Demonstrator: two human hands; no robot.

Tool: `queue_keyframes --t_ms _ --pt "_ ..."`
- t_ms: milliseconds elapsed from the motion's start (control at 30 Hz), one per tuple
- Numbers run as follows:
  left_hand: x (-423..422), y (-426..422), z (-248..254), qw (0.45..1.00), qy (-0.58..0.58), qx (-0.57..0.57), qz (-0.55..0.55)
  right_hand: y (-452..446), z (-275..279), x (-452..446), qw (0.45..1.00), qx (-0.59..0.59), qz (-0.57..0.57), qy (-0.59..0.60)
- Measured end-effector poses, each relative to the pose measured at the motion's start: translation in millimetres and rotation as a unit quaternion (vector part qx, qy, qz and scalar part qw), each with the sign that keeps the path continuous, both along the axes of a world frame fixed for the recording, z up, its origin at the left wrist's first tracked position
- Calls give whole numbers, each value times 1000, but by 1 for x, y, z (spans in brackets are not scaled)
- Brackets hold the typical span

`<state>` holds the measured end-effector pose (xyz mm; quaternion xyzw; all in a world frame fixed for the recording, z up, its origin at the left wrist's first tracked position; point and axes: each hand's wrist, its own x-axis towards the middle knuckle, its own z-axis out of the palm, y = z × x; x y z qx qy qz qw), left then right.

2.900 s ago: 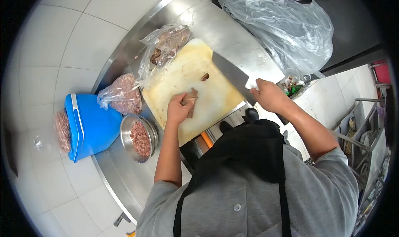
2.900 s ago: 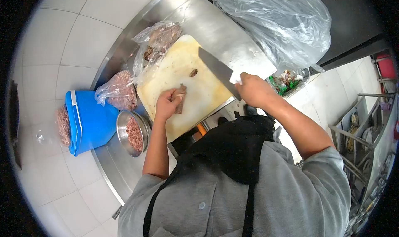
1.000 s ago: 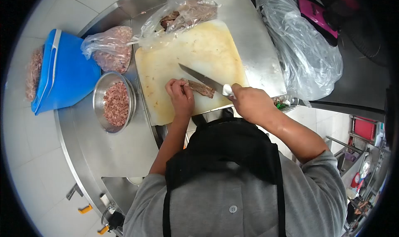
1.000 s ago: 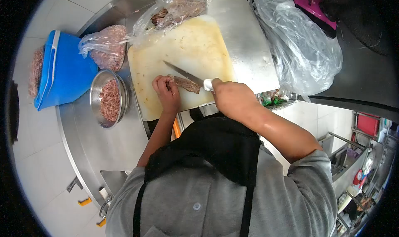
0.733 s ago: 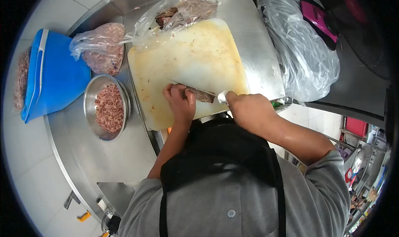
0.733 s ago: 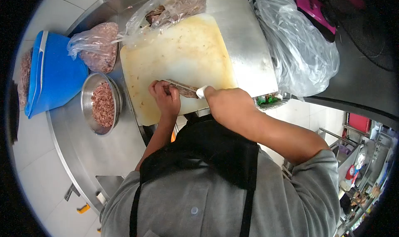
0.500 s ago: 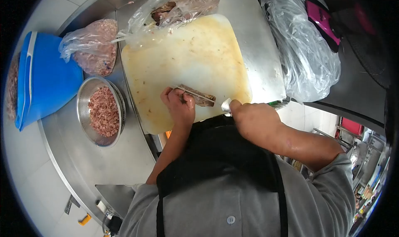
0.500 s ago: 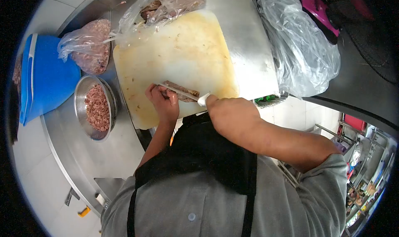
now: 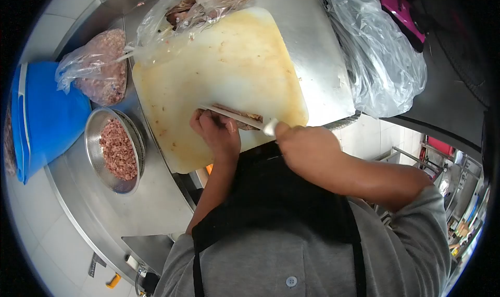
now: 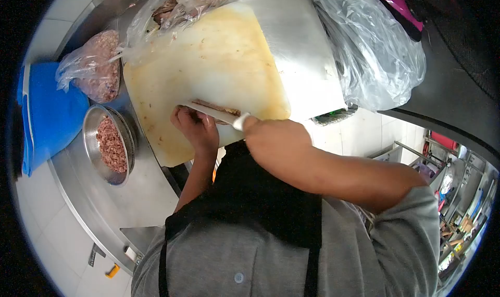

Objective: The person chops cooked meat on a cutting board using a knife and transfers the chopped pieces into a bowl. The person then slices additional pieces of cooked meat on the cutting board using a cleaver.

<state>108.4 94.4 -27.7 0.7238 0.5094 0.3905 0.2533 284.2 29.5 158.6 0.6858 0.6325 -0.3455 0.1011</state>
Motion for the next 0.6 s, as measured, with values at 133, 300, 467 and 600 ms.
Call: queue_keyframes --t_ms 133,300,467,600 --pt "10 4 4 999 3 40 11 20 -22 3 997 55 -7 46" --pt "14 8 1 997 -59 5 46 -3 2 25 999 -6 -14 31" --pt "7 8 -3 999 -22 17 15 8 -58 15 993 68 -30 91" --pt "12 9 -1 998 -41 15 37 22 -45 21 993 92 -15 77"
